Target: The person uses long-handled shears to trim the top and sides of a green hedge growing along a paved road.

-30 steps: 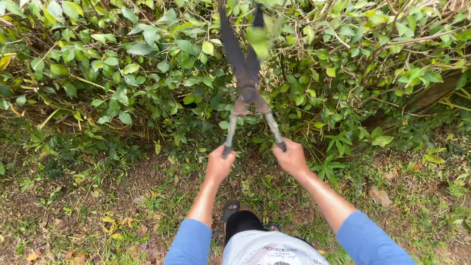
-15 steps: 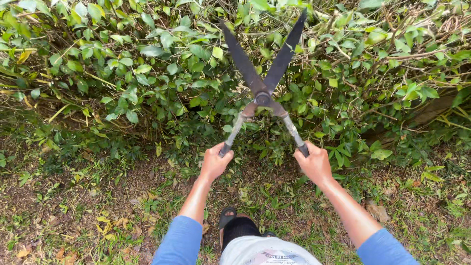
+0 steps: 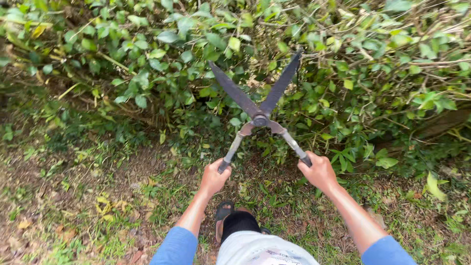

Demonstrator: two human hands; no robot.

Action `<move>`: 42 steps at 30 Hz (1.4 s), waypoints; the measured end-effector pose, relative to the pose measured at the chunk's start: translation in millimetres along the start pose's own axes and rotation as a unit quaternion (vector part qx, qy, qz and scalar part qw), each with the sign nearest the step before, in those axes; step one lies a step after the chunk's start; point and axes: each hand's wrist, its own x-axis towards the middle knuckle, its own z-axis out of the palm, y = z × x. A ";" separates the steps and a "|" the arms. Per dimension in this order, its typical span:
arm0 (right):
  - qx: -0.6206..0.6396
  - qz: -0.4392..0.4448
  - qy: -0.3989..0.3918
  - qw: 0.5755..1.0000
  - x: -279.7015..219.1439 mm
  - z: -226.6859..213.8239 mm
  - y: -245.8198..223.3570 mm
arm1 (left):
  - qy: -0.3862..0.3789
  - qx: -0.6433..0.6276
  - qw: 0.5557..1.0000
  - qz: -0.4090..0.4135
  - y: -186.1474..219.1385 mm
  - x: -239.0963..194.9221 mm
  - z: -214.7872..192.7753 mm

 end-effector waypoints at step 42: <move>0.027 -0.040 -0.018 0.999 79.0 -33.3 -142.3 | 0.083 -0.027 0.996 0.005 133.3 14.0 -110.7</move>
